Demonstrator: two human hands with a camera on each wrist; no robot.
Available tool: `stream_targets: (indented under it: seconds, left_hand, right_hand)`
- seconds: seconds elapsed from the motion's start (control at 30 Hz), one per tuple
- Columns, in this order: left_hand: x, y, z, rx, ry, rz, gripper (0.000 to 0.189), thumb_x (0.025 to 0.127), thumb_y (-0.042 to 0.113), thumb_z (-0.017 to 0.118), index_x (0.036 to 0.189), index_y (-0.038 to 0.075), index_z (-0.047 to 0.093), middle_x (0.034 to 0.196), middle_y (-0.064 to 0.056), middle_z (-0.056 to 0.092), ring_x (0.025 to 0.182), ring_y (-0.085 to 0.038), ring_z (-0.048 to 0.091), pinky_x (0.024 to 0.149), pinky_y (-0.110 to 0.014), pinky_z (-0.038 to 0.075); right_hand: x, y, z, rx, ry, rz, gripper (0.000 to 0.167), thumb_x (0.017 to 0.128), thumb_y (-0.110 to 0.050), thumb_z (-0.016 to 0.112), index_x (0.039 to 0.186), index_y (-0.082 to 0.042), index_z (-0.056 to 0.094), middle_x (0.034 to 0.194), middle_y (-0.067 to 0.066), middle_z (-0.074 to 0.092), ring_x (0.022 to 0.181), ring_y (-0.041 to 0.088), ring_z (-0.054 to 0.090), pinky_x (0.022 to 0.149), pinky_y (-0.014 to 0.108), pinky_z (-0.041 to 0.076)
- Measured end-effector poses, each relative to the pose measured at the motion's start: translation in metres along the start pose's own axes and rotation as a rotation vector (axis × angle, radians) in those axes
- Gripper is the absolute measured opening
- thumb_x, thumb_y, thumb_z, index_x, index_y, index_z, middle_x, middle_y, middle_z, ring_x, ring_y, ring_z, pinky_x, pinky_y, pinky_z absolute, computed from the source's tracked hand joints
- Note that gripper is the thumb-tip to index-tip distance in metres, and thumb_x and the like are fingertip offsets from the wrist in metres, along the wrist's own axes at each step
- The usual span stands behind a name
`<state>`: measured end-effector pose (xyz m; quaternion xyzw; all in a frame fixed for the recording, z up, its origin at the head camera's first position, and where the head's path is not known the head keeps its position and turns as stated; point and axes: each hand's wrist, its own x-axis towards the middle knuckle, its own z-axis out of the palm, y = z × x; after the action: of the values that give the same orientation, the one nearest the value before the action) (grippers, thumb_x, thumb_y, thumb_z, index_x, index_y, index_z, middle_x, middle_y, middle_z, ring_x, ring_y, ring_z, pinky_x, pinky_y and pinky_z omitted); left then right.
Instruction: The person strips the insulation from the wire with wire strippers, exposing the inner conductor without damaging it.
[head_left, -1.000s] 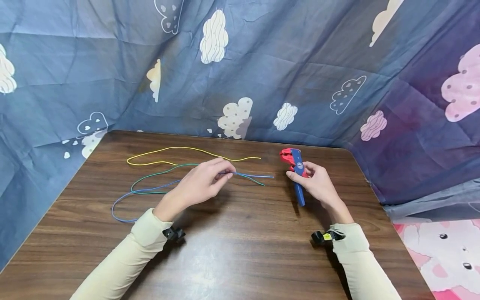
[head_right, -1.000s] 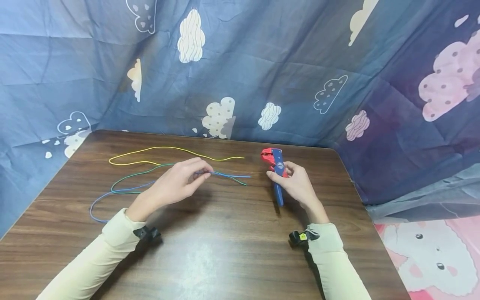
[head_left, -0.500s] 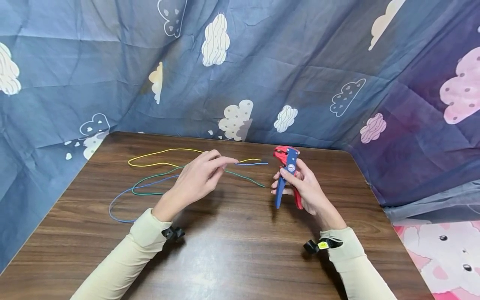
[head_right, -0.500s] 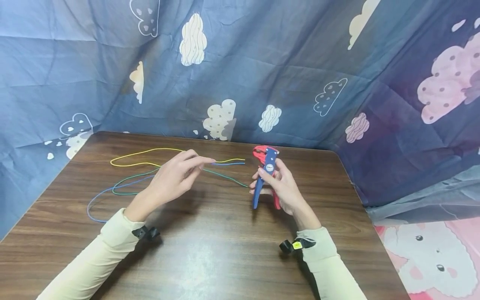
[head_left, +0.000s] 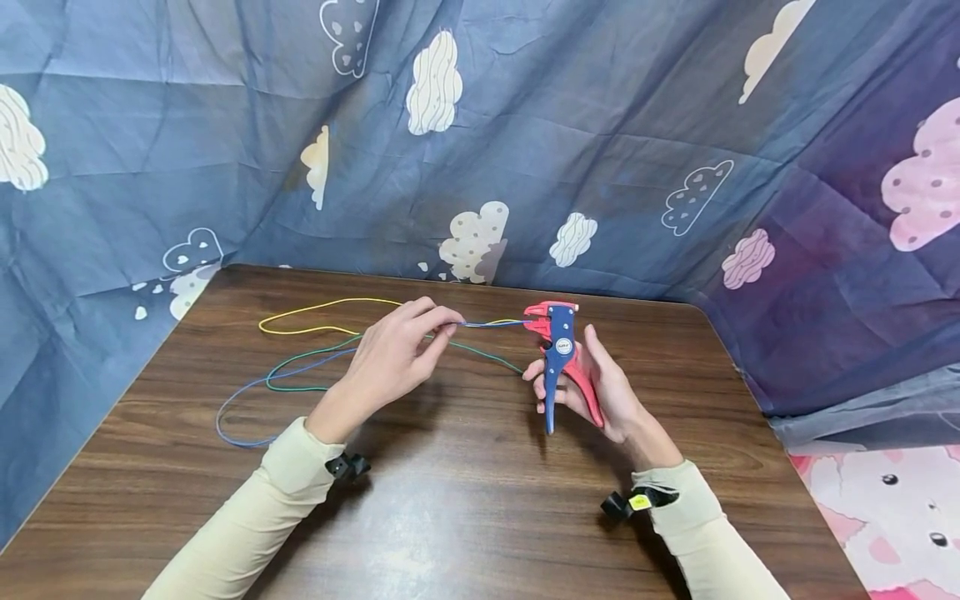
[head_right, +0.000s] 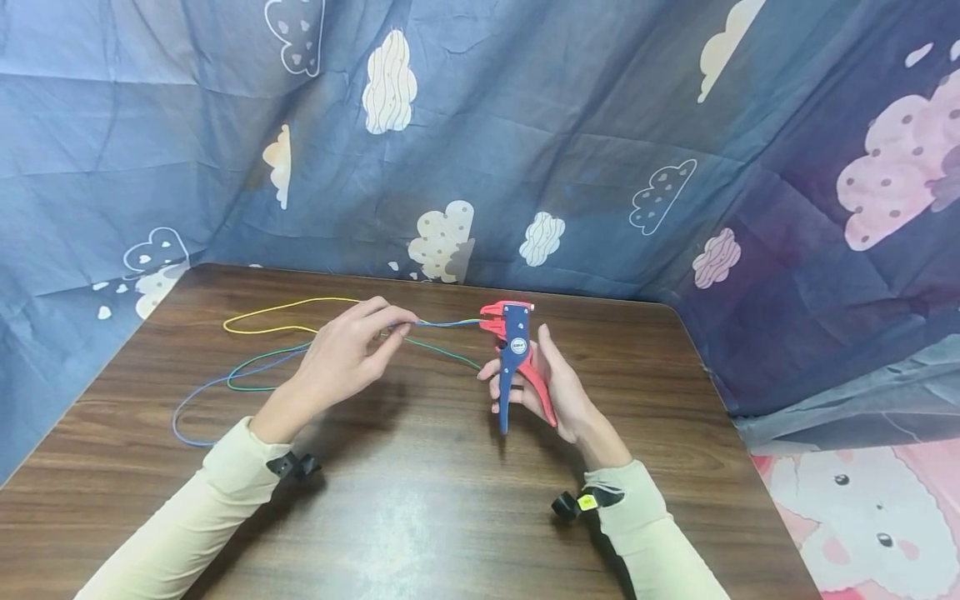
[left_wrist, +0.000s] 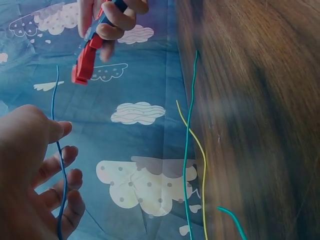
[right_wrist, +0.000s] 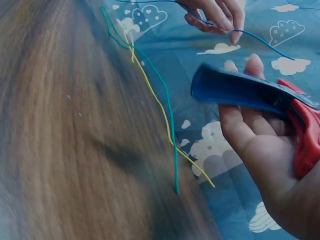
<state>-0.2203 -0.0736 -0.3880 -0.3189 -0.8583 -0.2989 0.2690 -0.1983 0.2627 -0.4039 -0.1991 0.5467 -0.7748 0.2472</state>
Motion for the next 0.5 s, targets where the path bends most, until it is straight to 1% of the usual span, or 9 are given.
stream_targets:
  seconds: [0.07, 0.13, 0.17, 0.27, 0.33, 0.4, 0.43, 0.5]
  left_hand:
    - [-0.0007, 0.0, 0.0003, 0.002, 0.001, 0.002, 0.017, 0.11, 0.025, 0.065, 0.119, 0.027, 0.079, 0.092, 0.01, 0.062, 0.076, -0.01, 0.052, 0.056, -0.028, 0.042]
    - [-0.0013, -0.0002, 0.0007, 0.008, 0.01, 0.005, 0.017, 0.11, 0.024, 0.065, 0.119, 0.027, 0.079, 0.093, 0.01, 0.063, 0.077, -0.01, 0.052, 0.056, -0.028, 0.042]
    - [-0.0012, -0.0004, 0.001, 0.011, 0.018, 0.006, 0.017, 0.109, 0.024, 0.066, 0.119, 0.027, 0.08, 0.093, 0.01, 0.064, 0.078, -0.011, 0.052, 0.057, -0.028, 0.042]
    - [-0.0008, -0.0012, 0.001, 0.017, 0.041, 0.002, 0.017, 0.109, 0.023, 0.067, 0.118, 0.026, 0.08, 0.096, 0.009, 0.067, 0.081, -0.012, 0.053, 0.058, -0.029, 0.043]
    - [0.0, -0.002, 0.0005, 0.017, 0.053, 0.006, 0.016, 0.108, 0.022, 0.067, 0.117, 0.025, 0.081, 0.098, 0.009, 0.071, 0.08, -0.013, 0.054, 0.061, -0.029, 0.044]
    - [0.0004, -0.0028, -0.0001, 0.014, 0.057, 0.011, 0.016, 0.108, 0.02, 0.067, 0.118, 0.022, 0.081, 0.099, 0.009, 0.074, 0.078, -0.012, 0.055, 0.065, -0.03, 0.045]
    - [0.0006, -0.0032, -0.0003, 0.01, 0.057, 0.015, 0.017, 0.108, 0.019, 0.067, 0.118, 0.021, 0.081, 0.1, 0.008, 0.076, 0.077, -0.012, 0.055, 0.067, -0.03, 0.045]
    - [0.0006, -0.0038, -0.0006, 0.004, 0.054, 0.02, 0.017, 0.108, 0.017, 0.067, 0.119, 0.019, 0.081, 0.098, 0.007, 0.077, 0.074, -0.012, 0.054, 0.068, -0.031, 0.045]
  right_hand:
    - [0.0008, 0.0013, -0.0006, 0.022, -0.005, -0.002, 0.076, 0.117, -0.055, 0.01, 0.159, 0.001, 0.04, 0.122, 0.011, 0.076, 0.101, 0.022, 0.074, 0.095, 0.042, 0.063]
    - [0.0025, 0.0027, -0.0006, 0.011, 0.002, -0.019, 0.074, 0.118, -0.051, 0.011, 0.161, 0.002, 0.04, 0.121, 0.01, 0.075, 0.103, 0.022, 0.072, 0.097, 0.041, 0.062]
    - [0.0031, 0.0034, -0.0004, 0.001, 0.015, -0.024, 0.072, 0.118, -0.05, 0.013, 0.162, 0.0, 0.041, 0.12, 0.009, 0.074, 0.104, 0.021, 0.071, 0.098, 0.04, 0.061]
    - [0.004, 0.005, -0.0001, -0.014, 0.052, -0.038, 0.07, 0.117, -0.052, 0.019, 0.167, -0.007, 0.036, 0.118, 0.005, 0.07, 0.106, 0.019, 0.069, 0.1, 0.041, 0.061]
    - [0.0033, 0.0057, -0.0001, 0.002, 0.068, -0.038, 0.072, 0.115, -0.057, 0.021, 0.169, -0.011, 0.033, 0.115, 0.004, 0.069, 0.103, 0.018, 0.068, 0.096, 0.04, 0.062]
    - [0.0025, 0.0066, -0.0002, 0.017, 0.064, -0.032, 0.075, 0.114, -0.061, 0.021, 0.17, -0.012, 0.031, 0.114, 0.004, 0.07, 0.098, 0.018, 0.069, 0.092, 0.039, 0.063]
    - [0.0022, 0.0071, -0.0001, 0.023, 0.054, -0.032, 0.077, 0.114, -0.062, 0.019, 0.169, -0.011, 0.032, 0.113, 0.005, 0.072, 0.095, 0.018, 0.07, 0.09, 0.037, 0.062]
    - [0.0021, 0.0085, 0.0001, 0.031, 0.029, -0.036, 0.081, 0.113, -0.064, 0.015, 0.162, -0.004, 0.041, 0.112, 0.008, 0.076, 0.09, 0.02, 0.072, 0.086, 0.035, 0.061]
